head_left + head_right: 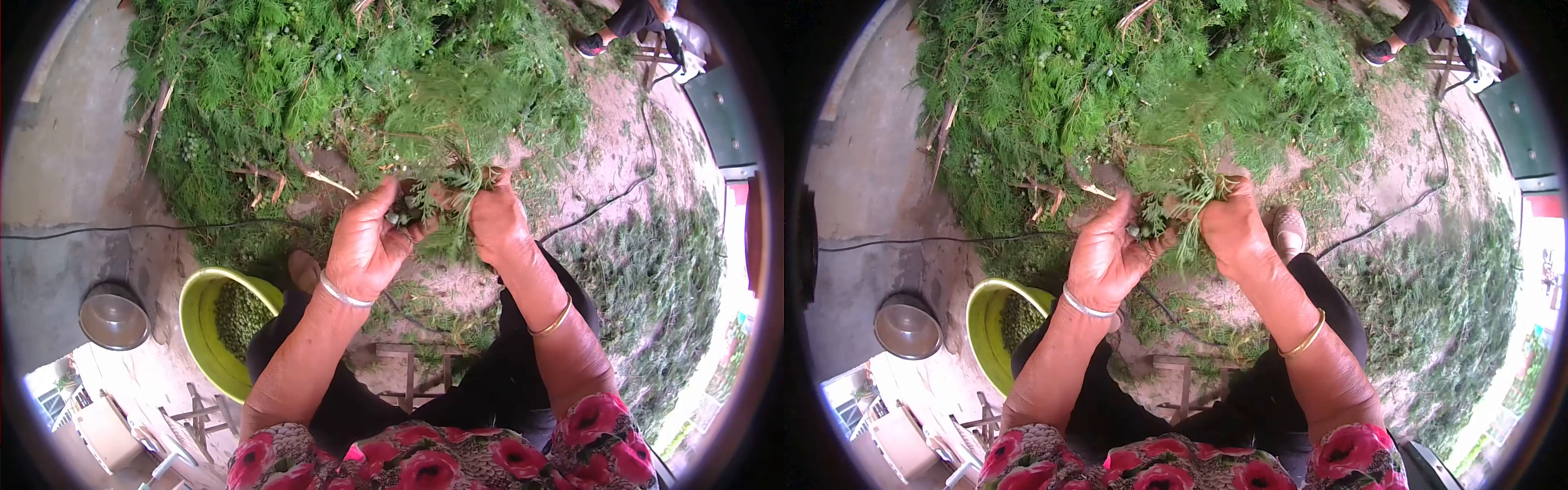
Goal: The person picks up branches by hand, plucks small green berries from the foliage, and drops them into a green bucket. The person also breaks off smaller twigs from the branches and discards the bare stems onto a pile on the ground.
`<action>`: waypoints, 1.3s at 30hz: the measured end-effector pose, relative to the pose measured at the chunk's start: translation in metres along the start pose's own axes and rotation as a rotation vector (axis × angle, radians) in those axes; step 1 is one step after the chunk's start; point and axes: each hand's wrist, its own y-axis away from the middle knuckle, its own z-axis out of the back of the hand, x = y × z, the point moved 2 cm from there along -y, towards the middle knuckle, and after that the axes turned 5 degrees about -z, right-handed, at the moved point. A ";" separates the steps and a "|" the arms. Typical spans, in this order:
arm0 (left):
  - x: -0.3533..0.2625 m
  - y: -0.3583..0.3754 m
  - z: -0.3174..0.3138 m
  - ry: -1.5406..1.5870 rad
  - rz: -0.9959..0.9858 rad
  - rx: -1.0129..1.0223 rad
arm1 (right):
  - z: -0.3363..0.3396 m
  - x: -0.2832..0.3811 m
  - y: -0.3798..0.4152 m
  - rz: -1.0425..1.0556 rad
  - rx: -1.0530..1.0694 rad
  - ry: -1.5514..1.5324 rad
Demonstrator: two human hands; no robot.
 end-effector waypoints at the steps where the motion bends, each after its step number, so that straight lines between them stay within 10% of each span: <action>1: 0.000 -0.001 0.004 -0.023 -0.006 0.002 | 0.003 0.000 -0.003 -0.094 -0.010 0.035; 14: 0.003 0.007 -0.005 -0.022 0.029 0.215 | 0.016 -0.014 -0.013 -0.258 -0.080 -0.424; 22: -0.049 0.008 0.022 0.017 -0.065 0.247 | 0.028 0.007 -0.018 -0.262 0.490 -0.672; 35: -0.191 0.216 0.222 -0.850 -0.523 -0.803 | 0.054 0.034 -0.017 -0.274 0.531 -0.828; 37: -0.184 0.243 0.245 -1.365 -0.231 -1.083 | 0.056 0.033 -0.016 -0.253 0.495 -0.771; 38: -0.182 0.253 0.266 -1.366 -0.231 -1.086 | 0.052 0.032 -0.011 -0.254 0.496 -0.773; 39: -0.185 0.257 0.278 -1.996 -0.517 -0.999 | 0.048 0.032 -0.006 -0.245 0.373 -0.757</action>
